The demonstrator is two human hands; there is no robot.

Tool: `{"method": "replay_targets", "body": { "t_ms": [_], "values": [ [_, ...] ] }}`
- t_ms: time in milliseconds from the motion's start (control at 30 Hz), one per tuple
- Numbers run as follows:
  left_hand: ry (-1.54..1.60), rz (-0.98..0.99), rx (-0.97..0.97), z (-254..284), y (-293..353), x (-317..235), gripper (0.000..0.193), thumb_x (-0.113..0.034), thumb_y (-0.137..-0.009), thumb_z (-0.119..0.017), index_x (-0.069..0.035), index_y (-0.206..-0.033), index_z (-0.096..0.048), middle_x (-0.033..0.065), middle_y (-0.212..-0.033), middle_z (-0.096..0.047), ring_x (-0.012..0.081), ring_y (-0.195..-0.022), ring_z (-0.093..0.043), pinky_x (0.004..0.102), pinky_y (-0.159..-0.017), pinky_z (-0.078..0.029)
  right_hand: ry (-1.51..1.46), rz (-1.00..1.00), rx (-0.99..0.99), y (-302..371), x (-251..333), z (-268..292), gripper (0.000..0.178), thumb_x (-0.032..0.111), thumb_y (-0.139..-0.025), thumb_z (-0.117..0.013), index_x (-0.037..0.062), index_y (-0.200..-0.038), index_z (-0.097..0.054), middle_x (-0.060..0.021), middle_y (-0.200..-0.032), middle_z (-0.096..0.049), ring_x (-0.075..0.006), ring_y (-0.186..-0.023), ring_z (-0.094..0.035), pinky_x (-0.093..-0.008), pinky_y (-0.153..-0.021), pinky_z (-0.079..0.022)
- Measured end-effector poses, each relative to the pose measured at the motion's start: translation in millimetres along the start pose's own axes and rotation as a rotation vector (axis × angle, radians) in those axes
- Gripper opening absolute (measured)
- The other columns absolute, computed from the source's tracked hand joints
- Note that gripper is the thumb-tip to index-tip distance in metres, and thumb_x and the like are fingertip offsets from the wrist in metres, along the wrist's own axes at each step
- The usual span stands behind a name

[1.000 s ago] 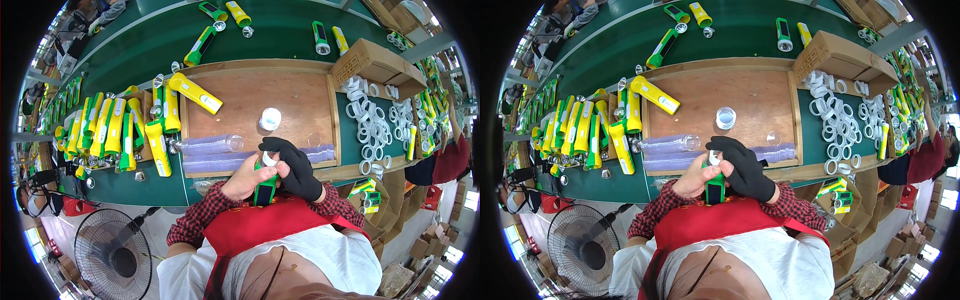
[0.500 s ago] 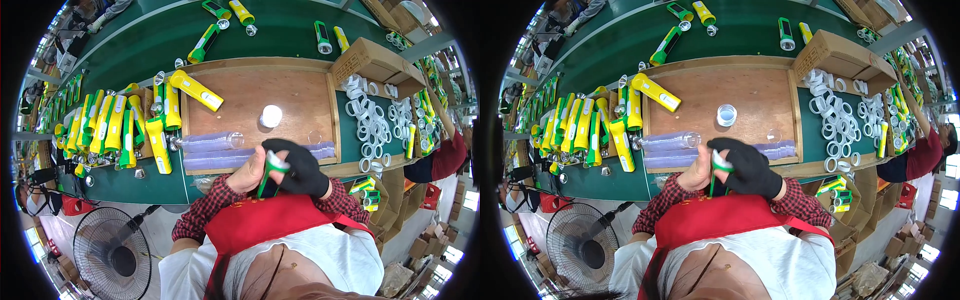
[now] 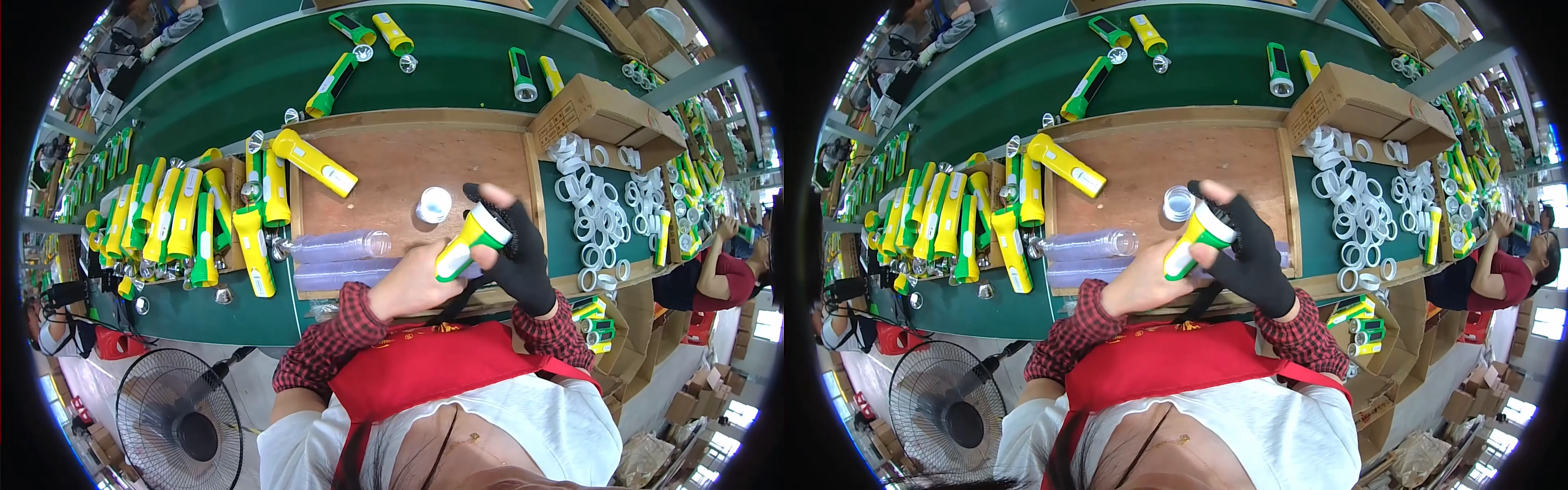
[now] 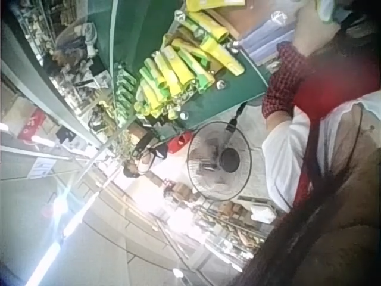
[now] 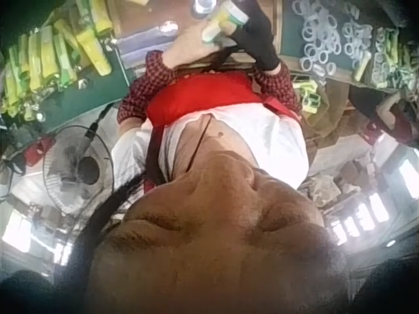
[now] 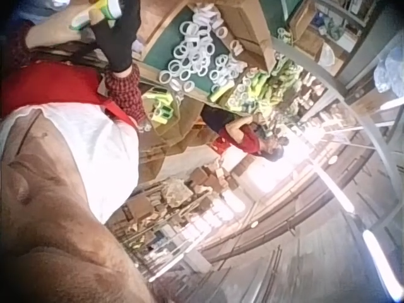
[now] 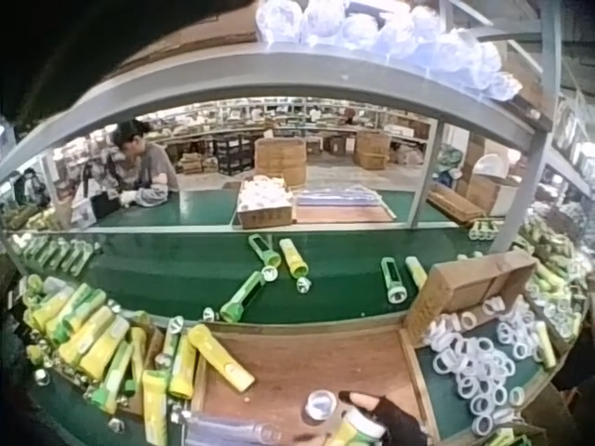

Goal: Assembling the components of hand-held flashlights on a production conveyor belt.

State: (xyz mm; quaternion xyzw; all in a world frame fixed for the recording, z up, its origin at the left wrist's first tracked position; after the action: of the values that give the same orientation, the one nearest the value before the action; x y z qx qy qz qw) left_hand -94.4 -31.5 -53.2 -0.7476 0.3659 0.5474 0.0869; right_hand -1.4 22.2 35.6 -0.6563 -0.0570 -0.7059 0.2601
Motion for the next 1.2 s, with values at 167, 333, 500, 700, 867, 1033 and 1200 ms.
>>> {"method": "replay_targets", "body": {
  "t_ms": [167,333,500,700,867,1033,1200],
  "values": [
    [0.357,0.097,0.283,-33,12,-22,0.029,-0.01,-0.08,-0.07,0.0,-0.101,-0.052,0.0084,-0.075,-0.056,0.016,-0.056,-0.056,0.028,-0.052,-0.044,-0.035,0.208,0.098,-3,13,5,0.051,0.02,-0.078,-0.075,0.002,-0.123,-0.059,-0.0178,-0.116,-0.061,-0.0268,-0.101,-0.062,-0.0349,-0.084,-0.049],
    [0.821,0.146,0.524,-61,16,-15,0.027,-0.006,-0.082,-0.066,0.001,-0.1,-0.048,0.0085,-0.07,-0.052,0.0147,-0.058,-0.053,0.0288,-0.049,-0.044,-0.164,0.348,0.173,-8,27,0,0.047,0.021,-0.078,-0.075,0.003,-0.119,-0.06,-0.0201,-0.109,-0.063,-0.0284,-0.097,-0.063,-0.0374,-0.082,-0.05],
    [0.252,0.055,0.106,-26,1,-21,0.017,-0.011,-0.086,-0.062,-0.001,-0.095,-0.052,0.0086,-0.074,-0.059,0.016,-0.055,-0.059,0.0305,-0.051,-0.048,-0.15,-0.011,0.144,-14,8,11,0.042,0.007,-0.076,-0.07,0.0034,-0.117,-0.059,-0.0125,-0.115,-0.059,-0.02,-0.102,-0.059,-0.0306,-0.086,-0.046],
    [0.353,0.058,0.246,-34,11,-33,0.03,-0.011,-0.082,-0.069,-0.005,-0.107,-0.054,0.0101,-0.078,-0.057,0.0197,-0.061,-0.061,0.033,-0.053,-0.047,0.029,0.242,0.316,-26,36,0,0.028,0.012,-0.072,-0.078,0.0048,-0.095,-0.064,-0.0122,-0.099,-0.06,-0.0231,-0.09,-0.06,-0.0331,-0.076,-0.048],
    [0.407,0.138,0.221,-31,13,-32,0.026,-0.006,-0.079,-0.066,-0.007,-0.096,-0.046,0.007,-0.066,-0.054,0.0199,-0.057,-0.06,0.0329,-0.046,-0.045,0.138,0.083,0.22,-25,22,3,0.028,0.018,-0.078,-0.074,0.0051,-0.1,-0.061,-0.0112,-0.096,-0.059,-0.024,-0.086,-0.062,-0.0316,-0.073,-0.048],
    [-1.035,-0.334,-0.518,31,0,-56,0.036,-0.018,-0.076,-0.069,0.001,-0.102,-0.052,0.0207,-0.07,-0.063,0.0349,-0.06,-0.065,0.0426,-0.055,-0.052,0.407,-0.054,0.091,-27,-18,9,0.042,0.034,-0.085,-0.07,0.0066,-0.112,-0.054,-0.0129,-0.099,-0.058,-0.0294,-0.086,-0.063,-0.0341,-0.074,-0.05],
    [0.221,0.177,0.26,-5,4,-39,0.023,-0.017,-0.084,-0.066,-0.003,-0.095,-0.051,0.0025,-0.065,-0.056,0.0109,-0.047,-0.055,0.0246,-0.044,-0.045,0.089,0.088,0.364,-48,20,4,0.052,0.047,-0.1,-0.04,-0.0011,-0.111,-0.057,-0.0115,-0.099,-0.059,-0.0207,-0.09,-0.061,-0.0307,-0.081,-0.046]
  ]
}}
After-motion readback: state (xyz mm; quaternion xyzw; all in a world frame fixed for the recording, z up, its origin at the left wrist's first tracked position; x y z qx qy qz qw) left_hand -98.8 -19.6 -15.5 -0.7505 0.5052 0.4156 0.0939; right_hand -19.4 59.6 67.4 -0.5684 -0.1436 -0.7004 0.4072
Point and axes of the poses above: each hand's wrist, its own y-axis away from the middle knuckle, its own z-axis out of the back of the hand, x = y × z, the point moved 8 cm from there along -y, towards the middle knuckle
